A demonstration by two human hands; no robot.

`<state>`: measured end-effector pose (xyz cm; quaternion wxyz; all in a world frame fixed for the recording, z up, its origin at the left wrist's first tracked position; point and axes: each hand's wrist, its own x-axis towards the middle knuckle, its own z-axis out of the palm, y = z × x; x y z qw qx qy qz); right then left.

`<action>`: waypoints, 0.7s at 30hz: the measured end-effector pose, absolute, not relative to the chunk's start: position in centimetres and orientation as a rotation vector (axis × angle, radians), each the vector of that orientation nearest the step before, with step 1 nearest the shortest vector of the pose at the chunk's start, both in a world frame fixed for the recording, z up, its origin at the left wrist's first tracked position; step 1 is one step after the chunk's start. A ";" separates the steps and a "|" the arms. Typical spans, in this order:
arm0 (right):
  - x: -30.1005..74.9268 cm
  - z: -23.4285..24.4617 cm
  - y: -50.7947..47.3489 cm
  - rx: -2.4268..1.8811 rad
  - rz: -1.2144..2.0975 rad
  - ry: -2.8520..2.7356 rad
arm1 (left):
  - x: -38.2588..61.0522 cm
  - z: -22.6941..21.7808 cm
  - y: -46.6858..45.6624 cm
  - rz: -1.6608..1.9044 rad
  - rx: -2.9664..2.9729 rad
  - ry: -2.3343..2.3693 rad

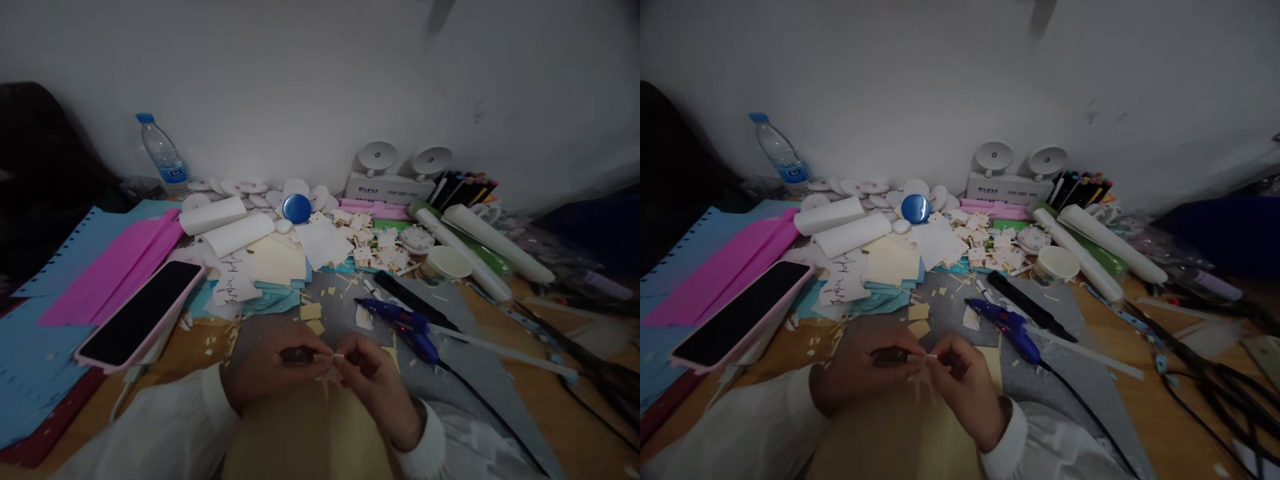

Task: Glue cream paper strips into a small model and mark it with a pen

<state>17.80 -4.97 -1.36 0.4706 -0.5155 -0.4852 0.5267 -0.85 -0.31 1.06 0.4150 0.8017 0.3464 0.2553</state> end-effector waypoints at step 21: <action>17.7 -1.0 -5.1 -1.304 1.322 -1.187 | -0.8 0.1 -0.6 0.647 1.791 0.862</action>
